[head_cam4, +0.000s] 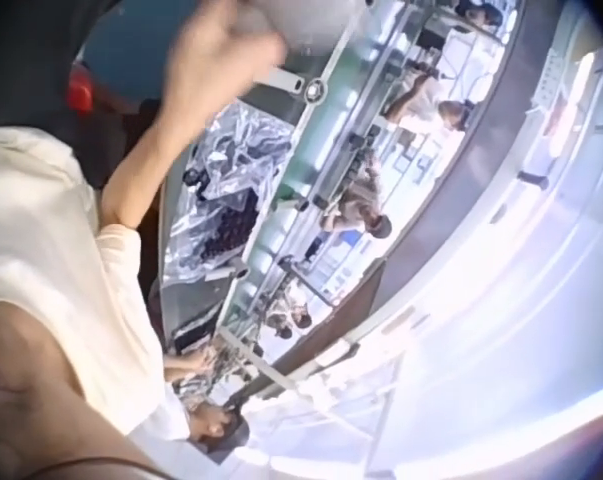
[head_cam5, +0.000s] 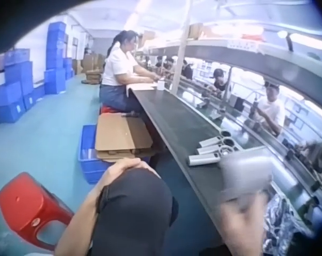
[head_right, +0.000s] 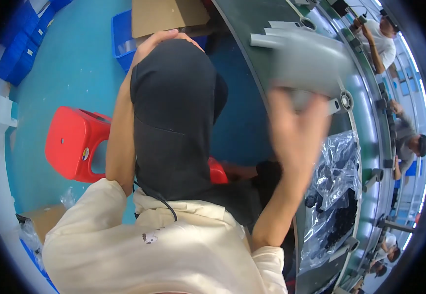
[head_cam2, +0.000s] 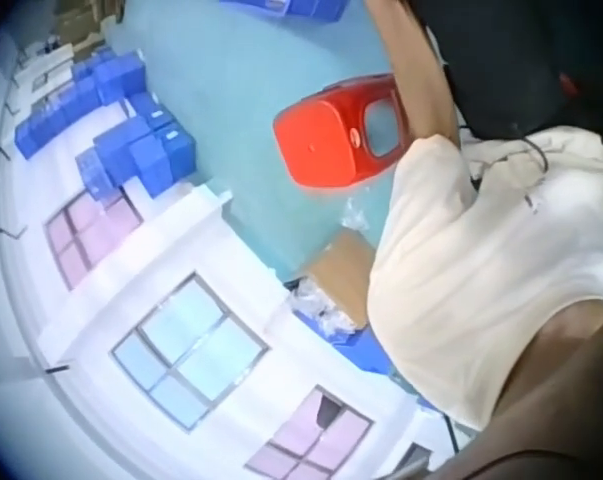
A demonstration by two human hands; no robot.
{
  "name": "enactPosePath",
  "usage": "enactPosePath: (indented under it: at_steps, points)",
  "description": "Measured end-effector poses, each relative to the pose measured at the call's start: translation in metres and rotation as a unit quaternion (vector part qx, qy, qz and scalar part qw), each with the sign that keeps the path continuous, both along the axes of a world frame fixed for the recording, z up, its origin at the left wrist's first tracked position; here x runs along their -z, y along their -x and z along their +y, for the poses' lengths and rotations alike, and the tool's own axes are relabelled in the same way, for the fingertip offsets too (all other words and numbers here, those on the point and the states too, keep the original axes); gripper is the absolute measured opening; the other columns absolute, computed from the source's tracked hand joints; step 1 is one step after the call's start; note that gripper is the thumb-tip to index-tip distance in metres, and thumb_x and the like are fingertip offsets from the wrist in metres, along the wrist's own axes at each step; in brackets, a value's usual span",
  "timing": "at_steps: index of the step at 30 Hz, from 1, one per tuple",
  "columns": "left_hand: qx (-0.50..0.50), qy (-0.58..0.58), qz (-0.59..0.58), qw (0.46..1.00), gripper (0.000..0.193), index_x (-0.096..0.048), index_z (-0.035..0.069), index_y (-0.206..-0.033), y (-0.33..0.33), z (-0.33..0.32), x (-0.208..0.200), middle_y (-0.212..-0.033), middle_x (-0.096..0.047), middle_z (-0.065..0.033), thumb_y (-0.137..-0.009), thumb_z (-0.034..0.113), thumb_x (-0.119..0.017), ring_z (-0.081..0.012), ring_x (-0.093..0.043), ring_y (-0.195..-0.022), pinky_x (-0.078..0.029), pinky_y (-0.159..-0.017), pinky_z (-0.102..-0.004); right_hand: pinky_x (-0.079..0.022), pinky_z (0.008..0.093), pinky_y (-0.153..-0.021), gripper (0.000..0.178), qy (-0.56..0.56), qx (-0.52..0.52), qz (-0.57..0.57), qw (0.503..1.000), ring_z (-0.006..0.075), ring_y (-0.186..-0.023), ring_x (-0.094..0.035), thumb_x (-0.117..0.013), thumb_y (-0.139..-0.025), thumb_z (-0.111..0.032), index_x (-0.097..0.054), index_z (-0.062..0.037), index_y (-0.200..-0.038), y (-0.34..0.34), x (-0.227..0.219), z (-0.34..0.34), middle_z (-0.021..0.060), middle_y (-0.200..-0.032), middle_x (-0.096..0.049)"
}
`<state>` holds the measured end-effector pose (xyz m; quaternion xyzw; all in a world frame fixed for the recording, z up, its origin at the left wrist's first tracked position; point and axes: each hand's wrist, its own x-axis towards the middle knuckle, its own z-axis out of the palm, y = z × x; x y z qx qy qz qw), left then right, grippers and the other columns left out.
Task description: The person assembles portable fans by picking up fan bodies, inserting circular black covers into the fan heads, pressing them firmly into place by hand, and placing the assembled fans onto the conveyor belt.
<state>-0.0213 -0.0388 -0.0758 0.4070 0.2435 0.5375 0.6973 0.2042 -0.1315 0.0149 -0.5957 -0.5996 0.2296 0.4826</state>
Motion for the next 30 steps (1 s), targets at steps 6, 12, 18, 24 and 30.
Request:
enactPosePath:
  at_steps: [6, 12, 18, 24, 30]
  points:
    - [0.032, -0.009, -0.004, 0.999, 0.04, -0.059, -0.007, -0.094, -0.003, 0.006, 0.01, -0.09, -0.064, -0.0133, -0.093, 0.026, -0.035, -0.0189, -0.06, -0.084, -0.043, -0.084, -0.0257, -0.039, 0.0286, -0.046, 0.017, -0.171, -0.12, -0.291, 0.934, 0.0169, -0.047, -0.051, -0.06, -0.083, -0.012, -0.055, 0.0042, -0.078, 0.009, 0.024, 0.006, 0.0053, -0.056, -0.053]
    - [0.115, -0.018, -0.066, 0.991, 0.043, -0.06, -0.007, -0.096, -0.019, -0.004, -0.008, -0.093, -0.064, -0.0139, -0.093, 0.027, -0.034, -0.0206, -0.059, -0.09, -0.043, -0.087, -0.0279, -0.041, 0.0304, -0.046, 0.014, -0.141, -0.086, -0.28, 0.946, 0.0198, -0.048, -0.055, -0.06, -0.082, -0.009, -0.056, 0.0044, -0.08, 0.003, 0.03, 0.0, 0.0115, -0.059, -0.057]
    - [-0.245, -0.178, 0.311, 0.901, 0.037, -0.064, -0.003, -0.089, -0.024, -0.019, -0.028, -0.093, -0.065, -0.0127, -0.094, 0.025, -0.041, -0.0168, -0.059, -0.093, -0.043, -0.088, -0.0287, -0.03, 0.0238, -0.03, 0.019, 0.127, -0.182, 0.473, 0.853, 0.0098, -0.034, -0.035, -0.048, -0.09, -0.013, -0.04, -0.0051, -0.075, -0.028, 0.011, -0.037, 0.0, -0.047, -0.033]
    - [-0.053, -0.238, 0.152, 0.958, 0.059, -0.03, -0.005, -0.133, -0.112, -0.077, -0.087, -0.128, -0.045, -0.0263, -0.094, 0.038, -0.04, -0.0304, -0.054, -0.111, -0.043, -0.093, -0.0355, -0.032, 0.0231, -0.031, 0.021, 0.194, -0.379, 0.667, 0.611, 0.0105, -0.035, -0.037, -0.037, -0.096, -0.017, -0.031, -0.0044, -0.08, -0.056, 0.015, -0.066, 0.003, -0.054, -0.038]
    - [0.162, -0.238, 0.119, 0.95, 0.071, -0.036, -0.006, -0.13, -0.167, -0.073, -0.069, -0.125, -0.049, -0.0238, -0.085, 0.046, -0.056, -0.0241, -0.055, -0.11, -0.045, -0.09, -0.0325, -0.032, 0.0239, -0.034, 0.015, 0.193, -0.143, 0.454, 0.858, 0.0117, -0.037, -0.041, -0.052, -0.09, -0.011, -0.046, 0.0022, -0.085, -0.052, 0.017, -0.073, 0.0039, -0.052, -0.041]
